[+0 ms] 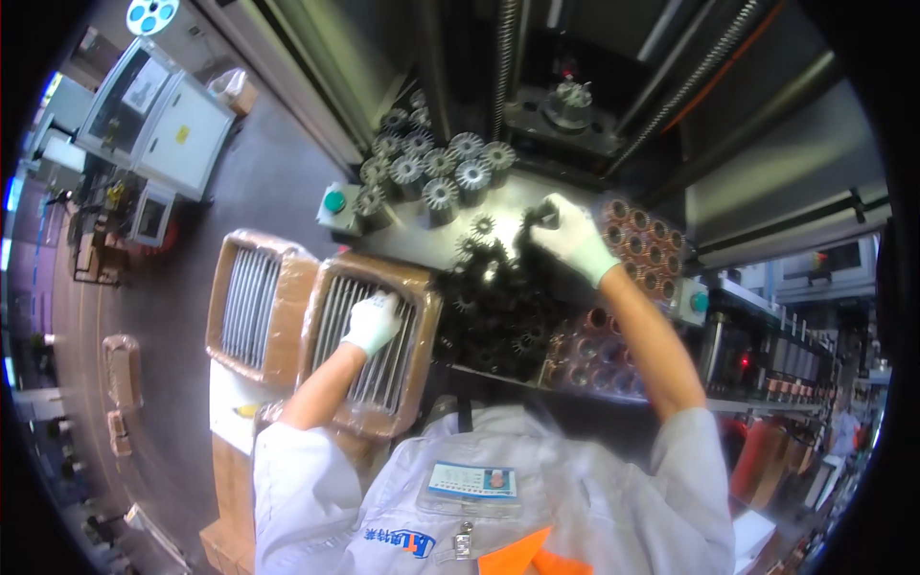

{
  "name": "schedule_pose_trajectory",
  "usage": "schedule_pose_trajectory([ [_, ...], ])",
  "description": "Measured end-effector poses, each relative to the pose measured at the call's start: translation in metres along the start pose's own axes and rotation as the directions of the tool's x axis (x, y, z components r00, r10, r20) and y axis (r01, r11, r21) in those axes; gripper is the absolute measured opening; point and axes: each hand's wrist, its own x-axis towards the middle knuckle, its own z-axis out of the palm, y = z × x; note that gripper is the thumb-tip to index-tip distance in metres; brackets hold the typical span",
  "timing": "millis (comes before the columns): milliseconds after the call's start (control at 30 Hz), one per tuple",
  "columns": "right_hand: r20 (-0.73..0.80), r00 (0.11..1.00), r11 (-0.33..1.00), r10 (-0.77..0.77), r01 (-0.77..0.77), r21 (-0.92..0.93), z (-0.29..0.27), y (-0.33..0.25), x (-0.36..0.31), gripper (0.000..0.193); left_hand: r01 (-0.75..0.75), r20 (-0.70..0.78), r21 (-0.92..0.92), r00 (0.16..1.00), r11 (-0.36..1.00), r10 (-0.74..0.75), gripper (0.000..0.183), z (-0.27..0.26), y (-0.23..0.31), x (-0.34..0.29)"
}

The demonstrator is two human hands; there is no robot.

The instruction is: The person unboxes components using a utility knife, loads shafts, rotor cores, commutators, and plastic parts into a press machine to assemble them, operates the machine, and transfers assembled rotors from a conveyor into a storage rack.

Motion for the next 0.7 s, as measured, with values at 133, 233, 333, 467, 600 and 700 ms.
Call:
schedule_pose_trajectory([
  [133, 0.002, 0.999, 0.916, 0.052, -0.048, 0.398, -0.013, -0.011, -0.009, 0.045, 0.017, 0.019, -0.097, 1.0, 0.995, -0.015, 0.046, -0.004, -0.007, 0.0],
  [233, -0.004, 0.999, 0.915, 0.04, -0.035, 0.403, -0.032, -0.02, -0.01, 0.029, -0.074, 0.104, -0.083, 0.991, 0.994, 0.083, 0.05, -0.026, -0.002, 0.0],
  [333, -0.102, 0.995, 0.922, 0.02, 0.021, 0.388, -0.058, -0.038, 0.004, 0.022, -0.133, 0.108, -0.066, 0.984, 0.989, 0.139, 0.05, -0.044, 0.007, -0.007],
  [467, -0.35, 0.937, 0.879, 0.02, 0.15, 0.452, -0.091, -0.06, 0.044, 0.029, -0.017, -0.081, -0.337, 0.997, 0.941, -0.011, 0.042, -0.013, -0.004, -0.02],
  [600, -0.481, 0.877, 0.929, 0.005, 0.174, 0.326, -0.108, -0.064, 0.087, 0.037, 0.201, 0.0, -0.758, 0.951, 0.621, -0.308, 0.043, -0.016, -0.007, -0.057],
  [700, -0.5, 0.866, 0.973, 0.006, 0.11, 0.203, -0.114, -0.049, 0.117, 0.035, 0.449, 0.492, -0.671, 0.865, 0.59, -0.099, 0.046, -0.014, -0.033, -0.098],
])
